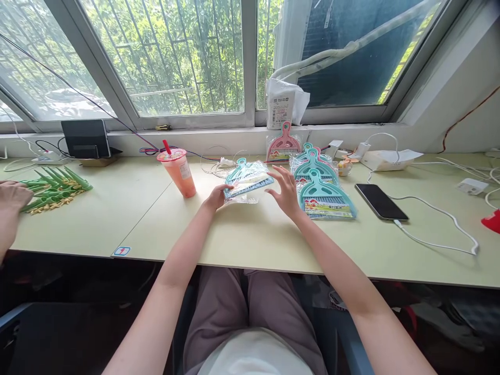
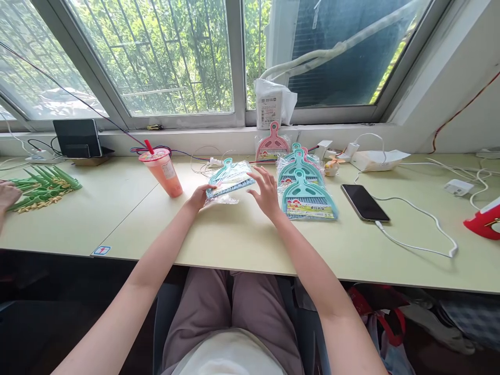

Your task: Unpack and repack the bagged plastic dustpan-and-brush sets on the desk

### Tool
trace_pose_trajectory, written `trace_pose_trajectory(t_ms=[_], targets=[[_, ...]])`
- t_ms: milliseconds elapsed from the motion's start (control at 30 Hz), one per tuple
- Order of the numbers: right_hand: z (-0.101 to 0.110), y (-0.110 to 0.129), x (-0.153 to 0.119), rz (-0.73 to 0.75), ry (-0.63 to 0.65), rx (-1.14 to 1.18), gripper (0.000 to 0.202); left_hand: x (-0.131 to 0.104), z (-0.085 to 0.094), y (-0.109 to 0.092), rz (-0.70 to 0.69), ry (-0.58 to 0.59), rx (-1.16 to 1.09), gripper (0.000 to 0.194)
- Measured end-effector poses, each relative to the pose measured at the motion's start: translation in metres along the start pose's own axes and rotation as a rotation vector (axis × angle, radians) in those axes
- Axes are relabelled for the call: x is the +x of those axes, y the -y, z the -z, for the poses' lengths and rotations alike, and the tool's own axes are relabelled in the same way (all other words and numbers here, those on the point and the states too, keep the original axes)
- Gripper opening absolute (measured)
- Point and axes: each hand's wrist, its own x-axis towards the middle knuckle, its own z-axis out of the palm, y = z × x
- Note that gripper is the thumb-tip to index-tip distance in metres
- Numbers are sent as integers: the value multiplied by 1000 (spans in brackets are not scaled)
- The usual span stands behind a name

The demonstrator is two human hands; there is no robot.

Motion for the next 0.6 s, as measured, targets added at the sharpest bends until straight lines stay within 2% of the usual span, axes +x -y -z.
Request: trace_pose_trajectory(t_ms=[100, 200, 333, 600], targets=[[-3, 2, 0, -83, -47, 104, 6, -3, -1, 2, 46, 50, 57, 22], [-2, 1, 2, -142, -85, 139, 15, -6, -1, 1, 37, 107, 101, 24], [0, -3, 3, -134, -102, 172, 19, -6, 0, 3, 79, 187, 177, 25], [-8, -4, -4, -157, -138, 74, 21, 2, 6, 6, 78, 284, 366, 35]])
